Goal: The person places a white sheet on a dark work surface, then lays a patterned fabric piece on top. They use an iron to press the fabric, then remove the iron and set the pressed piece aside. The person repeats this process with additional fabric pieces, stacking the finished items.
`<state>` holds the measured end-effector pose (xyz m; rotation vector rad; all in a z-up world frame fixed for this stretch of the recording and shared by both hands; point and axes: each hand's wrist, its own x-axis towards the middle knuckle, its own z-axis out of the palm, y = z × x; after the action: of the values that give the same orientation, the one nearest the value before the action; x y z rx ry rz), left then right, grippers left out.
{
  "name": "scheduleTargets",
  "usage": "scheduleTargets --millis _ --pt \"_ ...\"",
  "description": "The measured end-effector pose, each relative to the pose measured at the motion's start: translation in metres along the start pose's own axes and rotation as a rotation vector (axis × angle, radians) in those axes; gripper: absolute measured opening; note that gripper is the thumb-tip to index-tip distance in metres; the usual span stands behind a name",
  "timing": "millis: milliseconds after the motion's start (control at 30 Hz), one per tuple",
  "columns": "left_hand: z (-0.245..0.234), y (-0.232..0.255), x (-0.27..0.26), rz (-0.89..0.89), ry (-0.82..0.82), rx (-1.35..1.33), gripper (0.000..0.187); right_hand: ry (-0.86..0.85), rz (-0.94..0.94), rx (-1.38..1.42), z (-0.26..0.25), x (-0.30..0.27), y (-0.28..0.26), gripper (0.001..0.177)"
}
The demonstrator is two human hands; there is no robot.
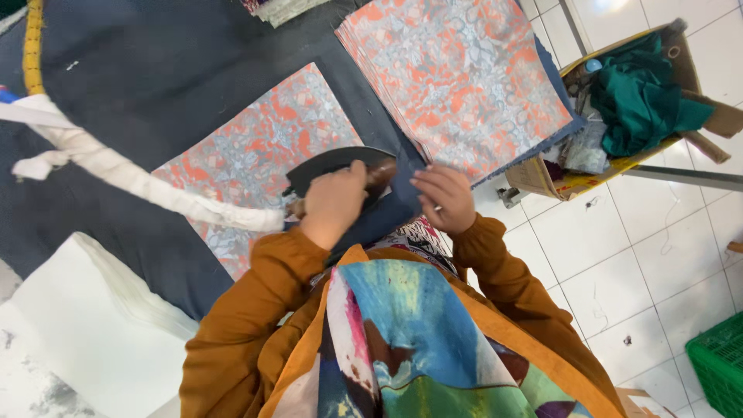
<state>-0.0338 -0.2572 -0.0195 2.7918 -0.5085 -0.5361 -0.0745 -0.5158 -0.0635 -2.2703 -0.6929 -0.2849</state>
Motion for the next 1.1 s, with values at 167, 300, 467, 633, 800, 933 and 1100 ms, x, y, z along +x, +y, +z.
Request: scheduleTargets --millis 167,300,467,633,800,933,1100 --pt "0.026 0.062 0.01 0.233 0.068 -0.166 0.01 0.306 0.139 -0.135 -0.031 -0.003 -0.025 0.03" --pt "0.025 0.049 0.002 0.187 0.1 -0.147 0.01 0.487 0.154 -0.154 -0.01 0.007 -0.036 0.031" --pt "0.02 -0.023 -0.089 0.014 0.035 -0.178 0.031 0.1 0.118 -0.004 0.05 0.008 -0.055 0.035" --pt "0.011 -0.08 -0.166 -0.104 0.093 -0.069 0.036 -0.185 0.039 -0.144 0.08 0.003 -0.06 0.033" --pt "-0.005 -0.171 -0.161 -0.379 0.234 0.077 0.046 -0.285 0.022 -0.191 0.076 0.002 -0.051 0.034" --pt "-0.035 -0.261 -0.12 -0.511 0.381 0.114 0.056 -0.304 -0.001 -0.193 0.077 0.006 -0.047 0.034" --pt "-0.066 -0.332 -0.074 -0.545 0.395 0.178 0.061 -0.261 -0.016 -0.158 0.082 0.007 -0.041 0.029"
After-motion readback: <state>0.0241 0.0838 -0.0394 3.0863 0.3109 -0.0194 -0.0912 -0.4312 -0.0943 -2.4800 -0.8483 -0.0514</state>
